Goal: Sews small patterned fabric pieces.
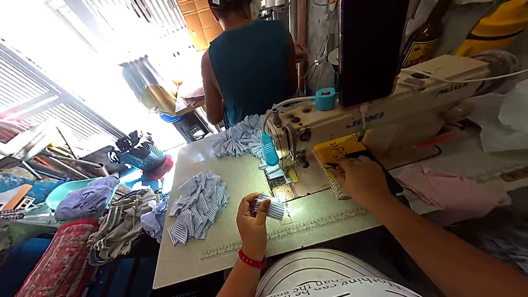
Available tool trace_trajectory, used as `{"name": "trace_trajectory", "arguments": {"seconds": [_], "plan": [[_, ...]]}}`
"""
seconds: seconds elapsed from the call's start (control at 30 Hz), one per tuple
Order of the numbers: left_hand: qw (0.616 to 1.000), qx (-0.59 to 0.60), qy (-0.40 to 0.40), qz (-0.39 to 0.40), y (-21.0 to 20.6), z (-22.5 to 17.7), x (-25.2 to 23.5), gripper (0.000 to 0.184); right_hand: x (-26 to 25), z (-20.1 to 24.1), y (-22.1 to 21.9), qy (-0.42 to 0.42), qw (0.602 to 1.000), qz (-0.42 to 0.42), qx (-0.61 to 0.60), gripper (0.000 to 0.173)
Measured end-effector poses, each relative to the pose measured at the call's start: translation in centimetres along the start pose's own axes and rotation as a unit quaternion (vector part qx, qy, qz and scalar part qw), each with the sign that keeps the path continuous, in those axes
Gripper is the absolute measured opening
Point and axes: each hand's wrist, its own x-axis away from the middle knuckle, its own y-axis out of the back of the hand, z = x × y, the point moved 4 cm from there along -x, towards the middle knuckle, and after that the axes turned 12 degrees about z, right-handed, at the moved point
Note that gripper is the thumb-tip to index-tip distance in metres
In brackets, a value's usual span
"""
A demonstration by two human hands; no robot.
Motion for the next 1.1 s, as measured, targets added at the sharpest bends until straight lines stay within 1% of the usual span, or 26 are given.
{"name": "trace_trajectory", "arguments": {"seconds": [0.1,0.17,0.23,0.27,0.3,0.33,0.4,0.47,0.53,0.67,0.73,0.8,0.83,1.0,1.03,1.1], "plan": [[1.0,0.012,-0.018,0.011,-0.1,-0.3,-0.1,0.023,-0.9,-0.6,-1.5,-0.01,0.998,-0.006,0.054,0.043],[0.999,0.013,-0.025,0.016,-0.1,-0.5,-0.2,0.024,-0.9,-0.4,-1.6,-0.005,0.997,-0.028,0.066,0.041],[0.999,0.006,-0.029,0.016,-0.1,-0.7,-0.2,0.027,0.0,0.8,-1.1,0.05,0.995,-0.083,0.034,0.036],[0.999,0.001,-0.033,0.016,-0.2,-0.7,-0.3,0.029,0.8,1.8,-0.7,0.093,0.991,-0.099,-0.008,0.036],[0.999,-0.002,-0.037,0.017,-0.3,-0.7,-0.3,0.03,1.8,3.3,-0.3,0.13,0.985,-0.09,-0.067,0.038],[0.999,-0.003,-0.04,0.02,-0.5,-0.7,-0.4,0.031,3.0,5.1,0.0,0.159,0.976,-0.061,-0.135,0.041],[0.999,0.004,-0.041,0.034,-1.2,-0.6,-0.4,0.033,5.0,8.7,0.1,0.222,0.936,-0.005,-0.272,0.041],[0.997,0.015,-0.046,0.06,-1.9,-0.8,-0.6,0.034,5.9,11.2,-0.1,0.266,0.899,0.014,-0.347,0.042],[0.995,0.026,-0.045,0.082,-2.3,-1.2,-0.7,0.032,6.0,12.5,-0.2,0.264,0.885,0.018,-0.383,0.037],[0.993,0.062,-0.024,0.093,-1.7,-1.1,-0.4,0.016,6.0,12.5,-0.5,0.218,0.858,0.048,-0.462,0.019],[0.993,0.067,0.001,0.1,-1.2,-1.3,-0.2,0.025,5.5,12.3,-0.9,0.207,0.839,0.056,-0.499,0.016],[0.99,0.064,0.021,0.122,-0.9,-1.5,0.2,0.04,5.4,11.9,-1.1,0.194,0.829,0.069,-0.52,0.014],[0.99,0.064,0.024,0.126,-0.9,-1.7,0.3,0.042,5.3,11.7,-1.0,0.189,0.825,0.075,-0.527,0.013],[0.992,0.067,0.006,0.11,-1.0,-1.7,0.7,0.037,5.5,11.9,-1.0,0.161,0.782,0.11,-0.591,0.008],[0.992,0.068,0.003,0.108,-1.0,-1.7,0.6,0.038,5.5,12.0,-1.1,0.174,0.781,0.105,-0.591,0.007],[0.992,0.057,0.005,0.114,-1.1,-1.8,0.6,0.038,5.5,11.8,-1.3,0.217,0.798,0.072,-0.558,0.008]]}}
